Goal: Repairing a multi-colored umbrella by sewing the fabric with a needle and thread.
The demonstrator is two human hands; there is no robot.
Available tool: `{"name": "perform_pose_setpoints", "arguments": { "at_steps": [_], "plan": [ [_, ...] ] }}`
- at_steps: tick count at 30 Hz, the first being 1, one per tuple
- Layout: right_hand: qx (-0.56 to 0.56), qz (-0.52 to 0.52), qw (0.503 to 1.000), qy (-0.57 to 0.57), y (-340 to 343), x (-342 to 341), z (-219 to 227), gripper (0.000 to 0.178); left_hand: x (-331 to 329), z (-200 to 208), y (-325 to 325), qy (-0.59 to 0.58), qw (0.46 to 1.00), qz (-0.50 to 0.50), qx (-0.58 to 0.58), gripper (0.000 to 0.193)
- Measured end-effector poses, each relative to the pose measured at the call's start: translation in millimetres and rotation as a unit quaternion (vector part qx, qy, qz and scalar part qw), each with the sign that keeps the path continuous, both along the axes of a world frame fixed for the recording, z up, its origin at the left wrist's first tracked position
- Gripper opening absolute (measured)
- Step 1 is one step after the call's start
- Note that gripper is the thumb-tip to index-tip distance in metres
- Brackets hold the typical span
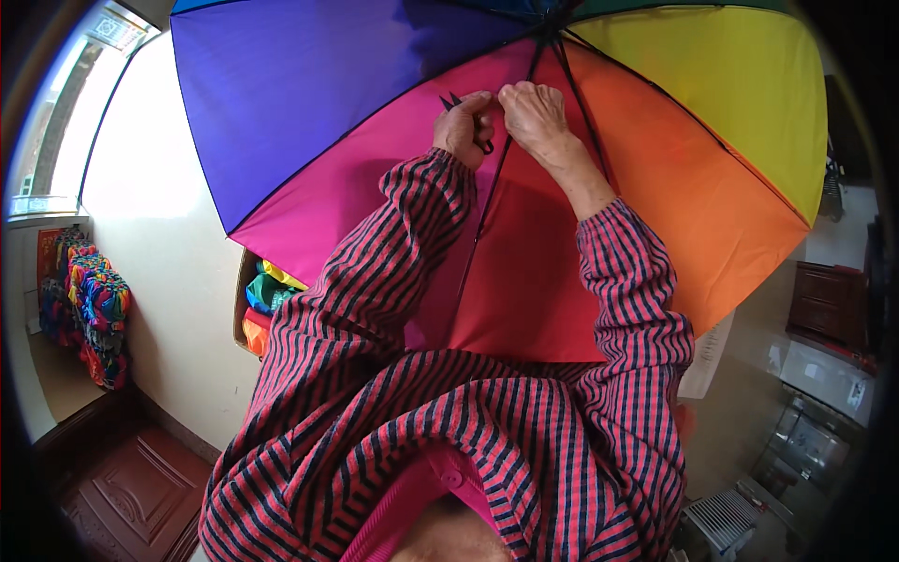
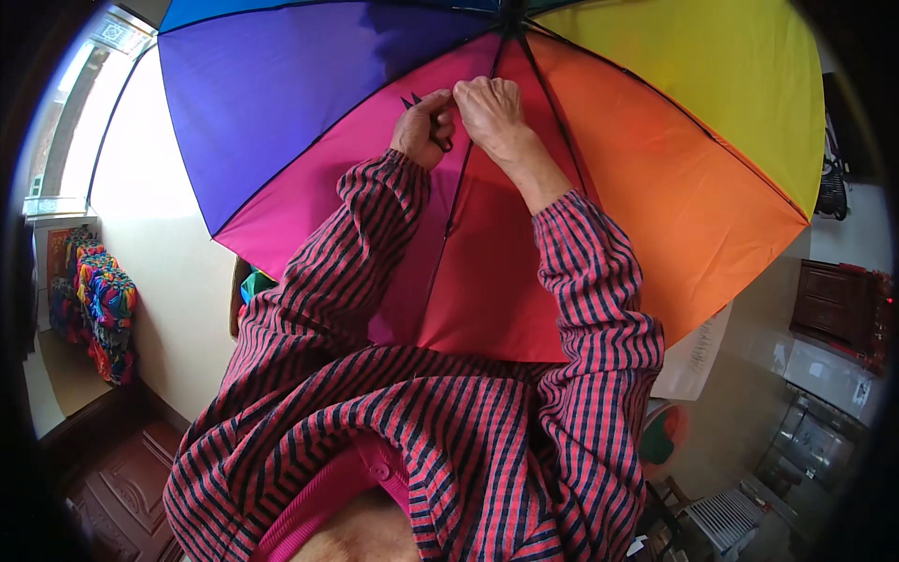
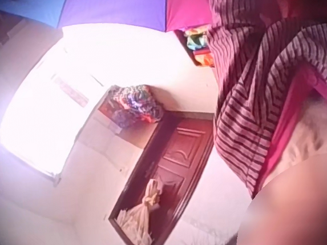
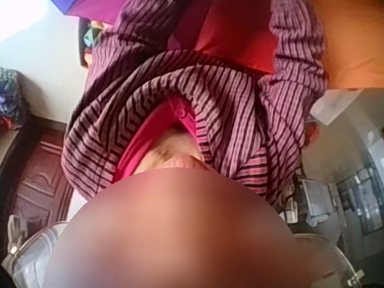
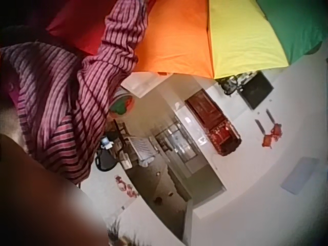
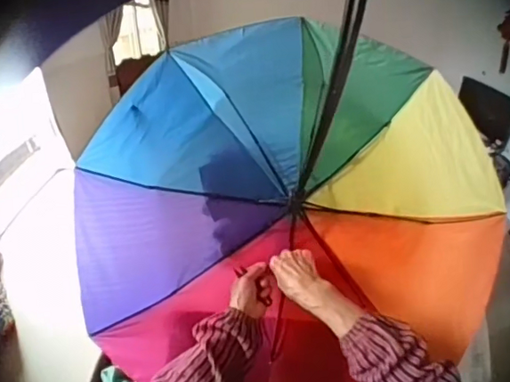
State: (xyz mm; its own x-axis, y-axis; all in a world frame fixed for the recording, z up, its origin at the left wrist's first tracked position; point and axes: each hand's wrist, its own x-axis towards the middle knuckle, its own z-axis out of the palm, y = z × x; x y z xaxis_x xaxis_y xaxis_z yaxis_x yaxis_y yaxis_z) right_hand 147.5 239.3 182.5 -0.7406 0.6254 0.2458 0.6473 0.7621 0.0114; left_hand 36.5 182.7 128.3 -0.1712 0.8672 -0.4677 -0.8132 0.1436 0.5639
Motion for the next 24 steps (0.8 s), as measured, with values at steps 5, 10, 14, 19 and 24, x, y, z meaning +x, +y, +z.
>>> {"name": "perform_pose_setpoints", "arguments": {
  "at_steps": [5,10,14,19,24],
  "plan": [
    [-0.154,-0.059,0.985,0.046,11,7,1,0.007,11,4,-3,0.024,0.999,0.016,0.024,0.007],
    [-0.407,-0.047,0.866,0.286,13,9,19,0.008,6,-8,-5,0.059,0.997,0.024,0.04,0.006],
    [-0.514,-0.019,0.757,0.403,7,4,35,0.011,16,-8,-11,0.171,0.985,0.005,0.034,0.008],
    [-0.475,-0.019,0.78,0.407,10,-5,40,0.012,27,-15,-4,0.394,0.917,0.02,0.059,0.011],
    [-0.412,0.008,0.84,0.352,14,-11,47,0.011,27,-23,2,0.502,0.862,-0.004,0.071,0.015]
  ]
}}
